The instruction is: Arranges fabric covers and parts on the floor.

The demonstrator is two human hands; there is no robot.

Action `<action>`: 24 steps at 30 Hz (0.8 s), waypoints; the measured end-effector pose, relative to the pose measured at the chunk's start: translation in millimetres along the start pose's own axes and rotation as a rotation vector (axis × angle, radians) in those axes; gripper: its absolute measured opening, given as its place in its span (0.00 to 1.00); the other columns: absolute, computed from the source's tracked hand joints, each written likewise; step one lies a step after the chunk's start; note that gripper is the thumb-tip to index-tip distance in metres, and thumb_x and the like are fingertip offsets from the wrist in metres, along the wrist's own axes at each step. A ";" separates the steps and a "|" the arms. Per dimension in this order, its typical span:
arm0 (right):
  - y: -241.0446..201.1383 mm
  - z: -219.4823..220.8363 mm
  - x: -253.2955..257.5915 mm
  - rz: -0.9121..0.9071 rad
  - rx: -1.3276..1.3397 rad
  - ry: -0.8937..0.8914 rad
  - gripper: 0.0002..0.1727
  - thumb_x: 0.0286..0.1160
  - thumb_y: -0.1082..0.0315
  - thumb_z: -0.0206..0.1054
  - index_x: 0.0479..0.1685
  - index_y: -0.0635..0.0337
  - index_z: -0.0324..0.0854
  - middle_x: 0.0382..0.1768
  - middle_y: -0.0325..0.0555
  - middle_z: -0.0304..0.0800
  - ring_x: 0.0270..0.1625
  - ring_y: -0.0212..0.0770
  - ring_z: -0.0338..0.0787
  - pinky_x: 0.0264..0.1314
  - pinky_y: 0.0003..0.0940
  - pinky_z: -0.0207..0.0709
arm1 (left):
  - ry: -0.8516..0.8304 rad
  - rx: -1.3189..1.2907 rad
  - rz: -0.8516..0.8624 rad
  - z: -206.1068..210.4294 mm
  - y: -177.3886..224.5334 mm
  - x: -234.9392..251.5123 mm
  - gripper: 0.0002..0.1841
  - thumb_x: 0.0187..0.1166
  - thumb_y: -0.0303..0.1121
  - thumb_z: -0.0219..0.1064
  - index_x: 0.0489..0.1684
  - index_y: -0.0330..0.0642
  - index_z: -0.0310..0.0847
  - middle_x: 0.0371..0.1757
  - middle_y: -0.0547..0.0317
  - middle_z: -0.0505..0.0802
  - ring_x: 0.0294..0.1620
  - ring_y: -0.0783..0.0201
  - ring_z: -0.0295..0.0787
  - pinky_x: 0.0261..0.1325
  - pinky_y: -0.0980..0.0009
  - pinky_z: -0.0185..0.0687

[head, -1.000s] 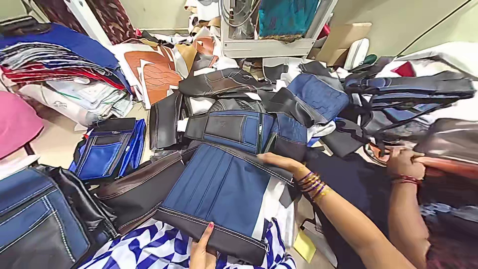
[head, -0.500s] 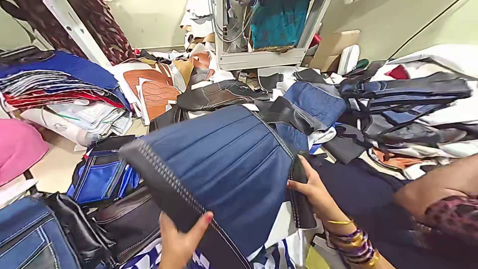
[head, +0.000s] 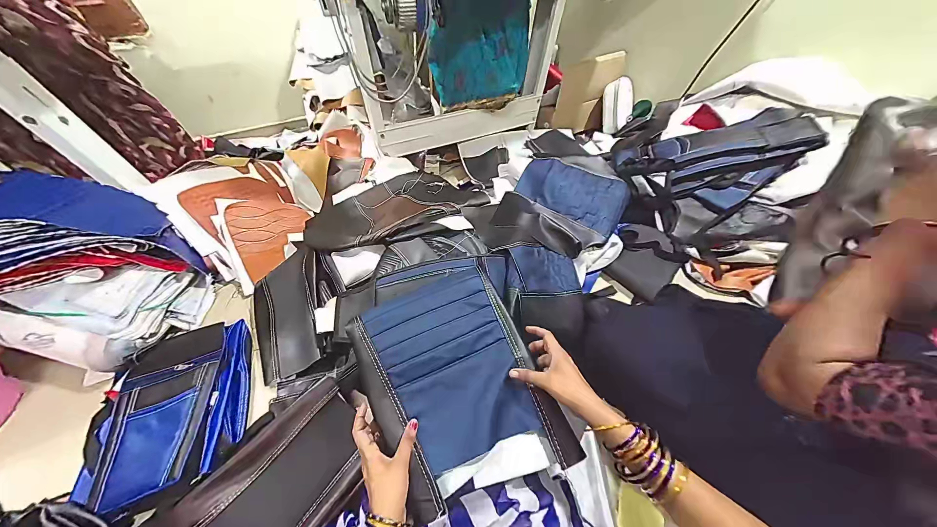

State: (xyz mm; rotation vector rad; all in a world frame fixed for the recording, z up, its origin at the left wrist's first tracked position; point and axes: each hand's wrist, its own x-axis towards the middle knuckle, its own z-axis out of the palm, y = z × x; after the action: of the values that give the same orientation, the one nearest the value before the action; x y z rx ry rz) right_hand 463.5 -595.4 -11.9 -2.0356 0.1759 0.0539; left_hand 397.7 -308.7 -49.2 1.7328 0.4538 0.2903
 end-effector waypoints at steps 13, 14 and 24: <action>1.4 -2.5 4.8 0.046 0.215 -0.200 0.23 0.80 0.69 0.63 0.74 0.62 0.71 0.50 0.42 0.88 0.47 0.28 0.89 0.52 0.27 0.84 | -0.098 0.335 0.193 11.5 -7.7 -22.4 0.46 0.57 0.44 0.80 0.83 0.35 0.69 0.86 0.18 0.57 0.80 0.14 0.57 0.73 0.26 0.59; -2.4 -4.9 3.6 0.026 0.103 -0.174 0.31 0.74 0.69 0.71 0.78 0.62 0.68 0.52 0.49 0.91 0.48 0.33 0.91 0.53 0.32 0.86 | -0.089 0.336 0.200 8.9 -7.6 -24.8 0.45 0.57 0.44 0.81 0.81 0.35 0.72 0.87 0.18 0.57 0.81 0.16 0.57 0.75 0.28 0.61; -21.1 -34.1 11.2 -0.202 -0.742 -0.309 0.50 0.83 0.47 0.64 0.93 0.69 0.43 0.70 0.89 0.73 0.68 0.87 0.78 0.68 0.84 0.64 | 0.013 0.450 0.253 -120.9 9.1 -16.0 0.44 0.67 0.45 0.79 0.84 0.33 0.66 0.86 0.33 0.70 0.86 0.35 0.65 0.80 0.35 0.65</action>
State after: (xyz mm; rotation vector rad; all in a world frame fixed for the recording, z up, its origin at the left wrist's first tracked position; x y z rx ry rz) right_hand 476.4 -617.5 21.0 -2.7332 -0.2892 0.3473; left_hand 332.4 -211.4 -14.1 2.2355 0.3232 0.4020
